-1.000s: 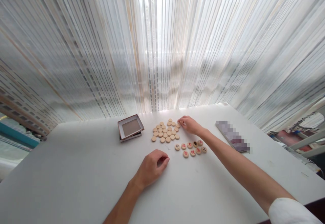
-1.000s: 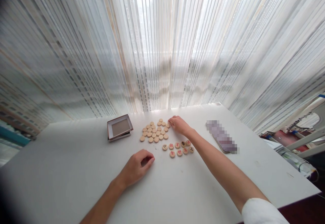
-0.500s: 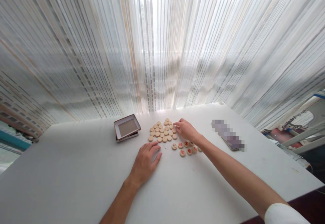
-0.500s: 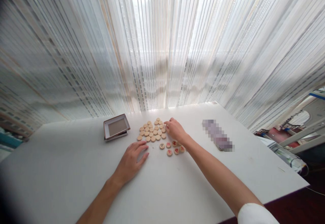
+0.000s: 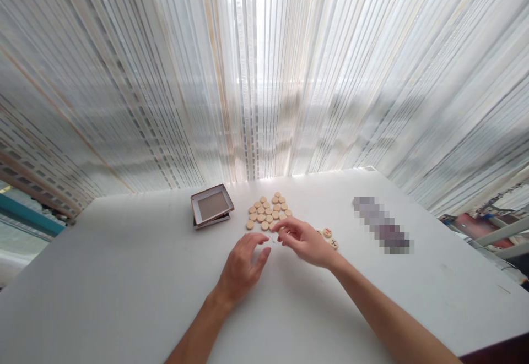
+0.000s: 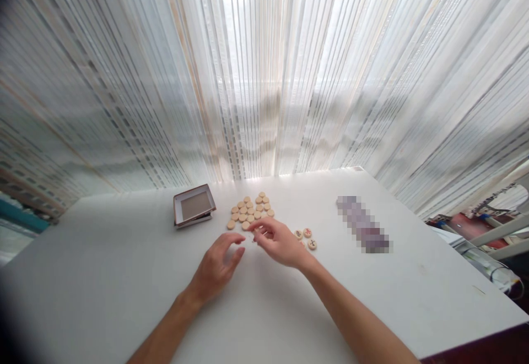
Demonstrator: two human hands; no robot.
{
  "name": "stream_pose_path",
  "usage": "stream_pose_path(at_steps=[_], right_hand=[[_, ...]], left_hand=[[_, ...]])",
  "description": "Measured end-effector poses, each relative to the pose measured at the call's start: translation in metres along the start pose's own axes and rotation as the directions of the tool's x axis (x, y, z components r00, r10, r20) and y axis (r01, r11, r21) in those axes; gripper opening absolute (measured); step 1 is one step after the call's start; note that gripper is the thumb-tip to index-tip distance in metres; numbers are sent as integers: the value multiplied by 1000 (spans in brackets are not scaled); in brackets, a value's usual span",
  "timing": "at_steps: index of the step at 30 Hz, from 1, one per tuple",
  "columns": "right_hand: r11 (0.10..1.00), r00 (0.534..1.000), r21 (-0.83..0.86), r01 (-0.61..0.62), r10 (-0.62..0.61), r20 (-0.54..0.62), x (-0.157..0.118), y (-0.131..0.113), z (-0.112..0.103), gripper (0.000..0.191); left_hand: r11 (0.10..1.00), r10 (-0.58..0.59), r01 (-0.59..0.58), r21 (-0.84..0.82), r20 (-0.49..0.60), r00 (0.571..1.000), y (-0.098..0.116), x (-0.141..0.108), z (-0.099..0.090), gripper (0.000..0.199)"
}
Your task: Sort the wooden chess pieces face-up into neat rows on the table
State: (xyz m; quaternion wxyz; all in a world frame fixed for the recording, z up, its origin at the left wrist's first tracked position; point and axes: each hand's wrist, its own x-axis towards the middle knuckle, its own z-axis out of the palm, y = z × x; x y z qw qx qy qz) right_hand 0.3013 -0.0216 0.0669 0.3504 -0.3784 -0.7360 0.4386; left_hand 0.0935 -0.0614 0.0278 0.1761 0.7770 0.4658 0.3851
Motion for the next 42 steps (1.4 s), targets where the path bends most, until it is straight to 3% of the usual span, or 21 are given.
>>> stream_pose_path(at_steps=[2,5,11,19,27,42], right_hand=[[996,996,-16,83,-84,-34,-8,-1,17,19],[992,990,30,119,-116,-75,-18,1,36,23],[974,965,-35,223,-226,-130,-31,11,51,30],[942,935,-117,315,-329,-134,-34,23,51,42],[921,930,-190,341,-361,-77,-34,23,43,29],[924,932,-151,352,-361,-41,-34,20,45,46]], left_hand=[[998,-40,41,-45,42,998,5,-1,0,20],[992,-99,106,-72,95,990,7,-3,0,24],[963,-183,210,-169,163,970,3,-5,4,30],[979,-158,179,-100,190,969,2,-5,5,24],[992,-120,125,-7,234,965,2,-7,7,31],[988,-104,126,-92,218,970,2,-7,6,37]])
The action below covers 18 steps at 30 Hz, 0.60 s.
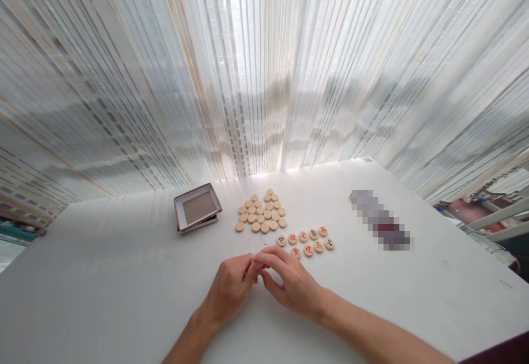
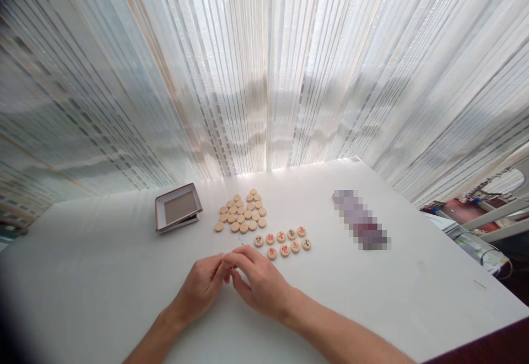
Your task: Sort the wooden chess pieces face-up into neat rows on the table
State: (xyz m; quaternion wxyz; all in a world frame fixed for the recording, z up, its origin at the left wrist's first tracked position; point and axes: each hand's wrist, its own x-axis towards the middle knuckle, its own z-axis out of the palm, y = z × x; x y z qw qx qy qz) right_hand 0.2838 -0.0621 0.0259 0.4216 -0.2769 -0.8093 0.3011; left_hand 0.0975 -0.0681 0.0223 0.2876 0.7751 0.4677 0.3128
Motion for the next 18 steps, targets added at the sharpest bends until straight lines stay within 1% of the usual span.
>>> stream_pose_path(at_steps=[4,9,18], right_hand=[[1000,999,-21,-15,14,-29,-2,2,2,45],[999,998,-3,-41,41,-52,-2,2,3,37],[998,996,3,-68,68,-61,-2,1,4,37]], left_hand=[[999,-30,31,-43,17,999,6,0,0,36],[994,-53,57,-89,45,998,12,-1,-2,34],[991,-30,37,-129,53,998,8,-4,-2,27]])
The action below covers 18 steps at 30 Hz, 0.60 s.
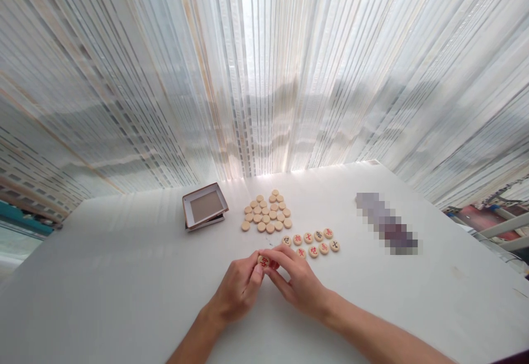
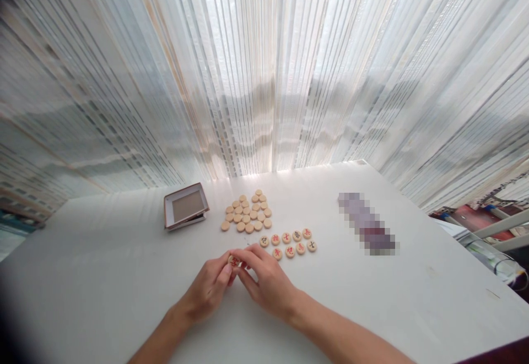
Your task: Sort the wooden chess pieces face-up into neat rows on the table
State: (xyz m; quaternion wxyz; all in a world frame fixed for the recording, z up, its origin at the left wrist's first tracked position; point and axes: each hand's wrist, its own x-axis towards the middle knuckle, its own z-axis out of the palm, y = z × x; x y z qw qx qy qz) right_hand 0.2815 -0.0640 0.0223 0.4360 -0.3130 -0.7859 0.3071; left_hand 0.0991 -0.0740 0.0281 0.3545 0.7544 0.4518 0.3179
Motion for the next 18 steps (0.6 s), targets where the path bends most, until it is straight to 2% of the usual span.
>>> stream_pose_path(at_steps=[4,12,18], right_hand=[[1000,1000,12,11,-11,-10,0,1,1,37],[999,998,53,-1,-2,59,0,-4,-4,44],[1000,1000,14,-1,1,-13,-1,-4,1,41]], left_hand=[[1000,-6,6,-1,-11,1000,0,1,0,26],[997,-70,69,-31,-48,996,1,2,3,34],[990,-92,91,-109,-6,996,2,1,3,43]])
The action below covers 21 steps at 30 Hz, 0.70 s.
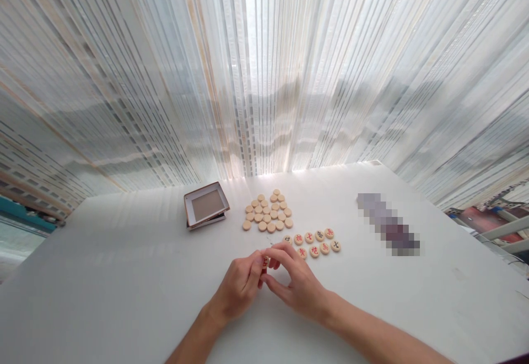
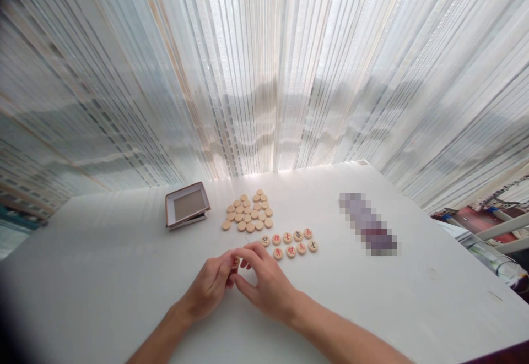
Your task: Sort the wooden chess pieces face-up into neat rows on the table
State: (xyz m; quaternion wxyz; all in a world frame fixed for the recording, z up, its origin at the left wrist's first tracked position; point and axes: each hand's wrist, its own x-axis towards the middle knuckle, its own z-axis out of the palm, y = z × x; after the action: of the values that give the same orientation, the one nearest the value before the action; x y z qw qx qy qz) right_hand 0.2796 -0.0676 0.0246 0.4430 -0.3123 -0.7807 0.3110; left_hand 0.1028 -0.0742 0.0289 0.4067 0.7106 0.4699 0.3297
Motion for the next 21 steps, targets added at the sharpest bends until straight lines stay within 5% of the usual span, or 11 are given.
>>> stream_pose_path(at_steps=[5,12,21], right_hand=[[997,996,-41,61,-63,-62,0,1,0,29],[991,994,-109,80,-87,-59,0,5,-4,42],[970,994,-220,105,-97,44,7,7,-14,40]], left_hand=[[995,-16,18,-97,19,1000,1,-1,1,45],[963,-50,56,-263,30,998,5,1,-1,44],[897,-142,104,-430,-57,988,-5,11,1,31]])
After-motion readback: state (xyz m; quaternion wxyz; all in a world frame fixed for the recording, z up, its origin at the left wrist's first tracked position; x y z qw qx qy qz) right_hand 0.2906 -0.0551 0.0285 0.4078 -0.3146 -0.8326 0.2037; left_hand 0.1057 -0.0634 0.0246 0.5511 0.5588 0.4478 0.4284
